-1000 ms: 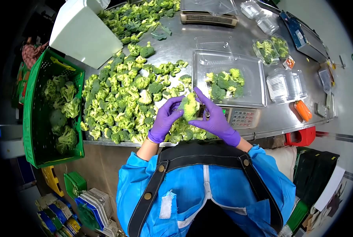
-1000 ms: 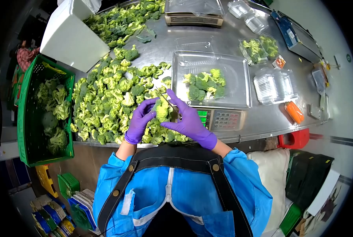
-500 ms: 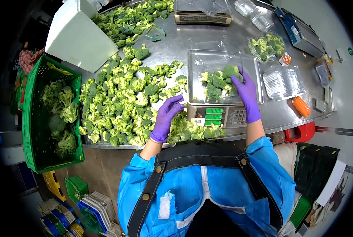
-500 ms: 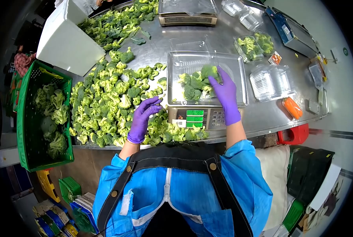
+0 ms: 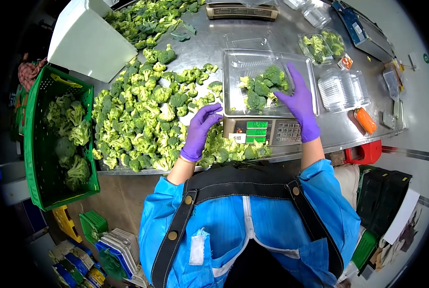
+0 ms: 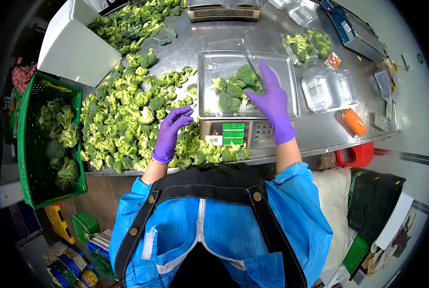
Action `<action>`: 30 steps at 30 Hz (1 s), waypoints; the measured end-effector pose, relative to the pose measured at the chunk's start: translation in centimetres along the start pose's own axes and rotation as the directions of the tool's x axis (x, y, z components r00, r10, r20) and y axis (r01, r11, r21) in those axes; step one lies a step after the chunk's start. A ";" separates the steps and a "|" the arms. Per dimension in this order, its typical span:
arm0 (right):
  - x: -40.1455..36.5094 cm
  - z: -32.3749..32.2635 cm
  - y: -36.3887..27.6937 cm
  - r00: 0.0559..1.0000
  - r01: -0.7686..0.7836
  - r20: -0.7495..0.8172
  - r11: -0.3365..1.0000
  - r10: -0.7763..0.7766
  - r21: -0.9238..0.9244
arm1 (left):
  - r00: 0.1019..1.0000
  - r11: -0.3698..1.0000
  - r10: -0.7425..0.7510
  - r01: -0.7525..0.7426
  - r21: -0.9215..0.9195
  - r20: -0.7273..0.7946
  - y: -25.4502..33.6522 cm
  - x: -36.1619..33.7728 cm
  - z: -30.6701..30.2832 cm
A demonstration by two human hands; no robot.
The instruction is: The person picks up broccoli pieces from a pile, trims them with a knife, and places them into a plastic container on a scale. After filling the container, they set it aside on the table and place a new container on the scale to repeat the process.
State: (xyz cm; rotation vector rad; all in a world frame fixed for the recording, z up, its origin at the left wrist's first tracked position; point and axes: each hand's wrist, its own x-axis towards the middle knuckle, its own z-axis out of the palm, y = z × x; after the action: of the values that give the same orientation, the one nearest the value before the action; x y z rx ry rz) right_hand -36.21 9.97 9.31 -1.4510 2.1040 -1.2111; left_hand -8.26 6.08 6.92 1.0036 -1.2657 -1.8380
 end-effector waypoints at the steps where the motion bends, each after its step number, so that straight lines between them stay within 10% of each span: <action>1: 0.4 0.5 -0.1 0.995 0.103 0.003 0.992 -0.103 -0.071 | 1.000 1.000 0.002 -0.002 0.001 0.001 0.1 0.0 0.2; 6: 2.5 1.0 1.1 0.984 0.089 0.169 0.976 -0.055 -0.199 | 1.000 0.999 0.008 -0.007 -0.033 0.018 0.3 -0.1 0.6; 9: 2.5 0.1 -0.1 0.985 0.168 -0.013 0.971 -0.173 -0.173 | 0.999 0.999 -0.009 0.011 -0.047 0.034 0.2 -0.1 0.3; 12: -0.2 -0.2 -4.2 0.935 -0.352 0.196 0.728 0.294 0.589 | 0.982 0.995 0.098 -0.094 -0.032 0.159 0.2 -0.1 1.2; 15: -3.3 1.8 -6.1 0.806 -0.564 0.525 0.624 0.273 0.540 | 0.949 0.974 0.227 -0.215 -0.076 0.219 0.8 -0.6 3.1; 19: -5.5 4.8 -6.1 0.679 -0.655 0.698 0.615 0.225 0.439 | 0.981 0.938 0.014 0.054 -0.342 0.193 0.0 -1.4 2.5; 21: -6.2 6.0 -6.2 0.930 -0.028 0.358 0.953 -0.085 0.301 | 0.988 0.856 -0.124 0.154 -0.494 0.094 -0.6 -2.4 1.5; 30: -8.1 5.9 -6.7 0.752 0.486 0.507 0.874 -0.421 0.003 | 0.991 0.870 -0.100 0.131 -0.476 0.089 0.6 -3.4 -0.1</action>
State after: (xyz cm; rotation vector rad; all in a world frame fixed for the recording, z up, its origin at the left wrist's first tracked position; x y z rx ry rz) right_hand -24.69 13.52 9.40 -2.1540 1.5418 -0.7173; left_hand -6.52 8.77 8.22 0.7594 -0.7250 -2.1458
